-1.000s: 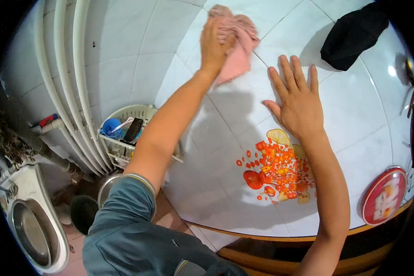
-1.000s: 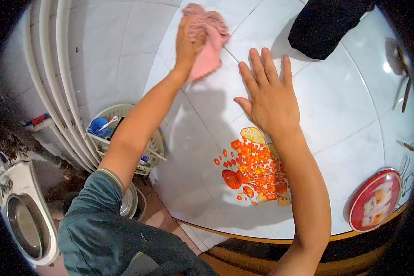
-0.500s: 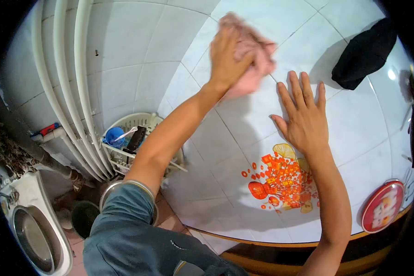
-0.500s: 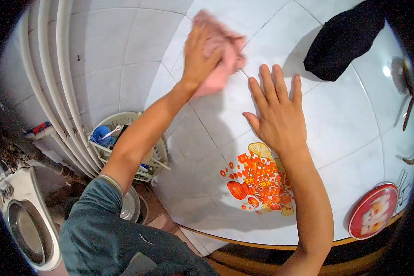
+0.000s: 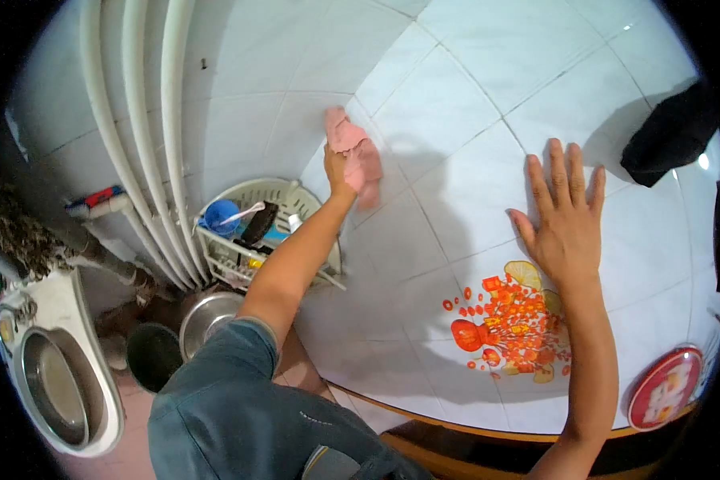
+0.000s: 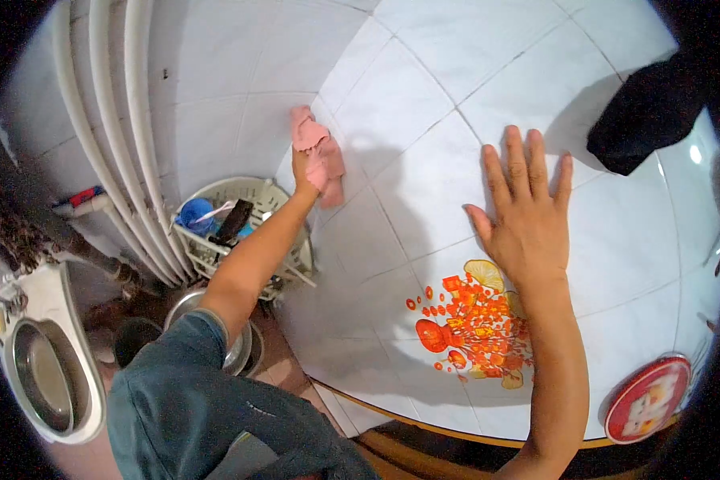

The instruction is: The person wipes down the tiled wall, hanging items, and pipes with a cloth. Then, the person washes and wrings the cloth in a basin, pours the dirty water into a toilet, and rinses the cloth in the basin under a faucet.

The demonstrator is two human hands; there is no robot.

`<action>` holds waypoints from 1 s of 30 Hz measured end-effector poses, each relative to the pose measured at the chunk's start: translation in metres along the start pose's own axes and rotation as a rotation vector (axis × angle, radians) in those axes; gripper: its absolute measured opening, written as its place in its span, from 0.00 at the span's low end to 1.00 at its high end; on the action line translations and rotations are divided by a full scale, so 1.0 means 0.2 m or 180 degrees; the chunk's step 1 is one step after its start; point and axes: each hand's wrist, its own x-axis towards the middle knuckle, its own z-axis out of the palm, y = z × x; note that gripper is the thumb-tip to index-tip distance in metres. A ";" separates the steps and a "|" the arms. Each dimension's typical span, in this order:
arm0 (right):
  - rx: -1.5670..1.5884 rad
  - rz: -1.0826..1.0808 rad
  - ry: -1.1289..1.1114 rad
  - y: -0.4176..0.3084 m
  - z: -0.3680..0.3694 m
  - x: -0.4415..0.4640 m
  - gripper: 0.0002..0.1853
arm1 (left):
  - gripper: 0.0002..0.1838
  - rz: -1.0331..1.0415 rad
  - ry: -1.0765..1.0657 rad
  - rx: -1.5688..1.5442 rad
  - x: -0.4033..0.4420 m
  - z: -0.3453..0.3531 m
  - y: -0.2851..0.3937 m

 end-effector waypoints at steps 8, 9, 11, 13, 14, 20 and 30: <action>-0.0122 0.0012 0.0025 -0.01 0.00 -0.01 0.40 | 0.29 -0.0570 0.0151 -0.0098 -0.18 0.01 -0.45; -0.0116 0.0018 0.0025 -0.01 0.01 -0.01 0.40 | 0.30 -0.0680 0.0194 -0.0165 -0.17 0.01 -0.52; -0.0002 -0.0022 0.0167 -0.01 0.01 -0.01 0.39 | 0.32 -0.0887 0.0266 -0.0308 -0.13 0.02 -0.60; 0.0020 -0.0006 0.0158 -0.01 0.01 -0.01 0.38 | 0.33 -0.0977 0.0290 -0.0388 -0.14 0.03 -0.52; 0.0045 -0.0009 0.0146 -0.01 0.01 -0.01 0.38 | 0.33 -0.0403 0.0494 -0.0055 -0.17 0.00 -0.36; 0.0088 -0.0020 0.0163 0.00 0.02 -0.01 0.37 | 0.34 -0.0531 -0.0412 -0.0871 -0.28 -0.04 0.09; 0.0188 -0.0087 0.0386 0.04 0.03 -0.03 0.35 | 0.25 -0.2522 0.1042 -0.1287 -0.48 -0.13 0.26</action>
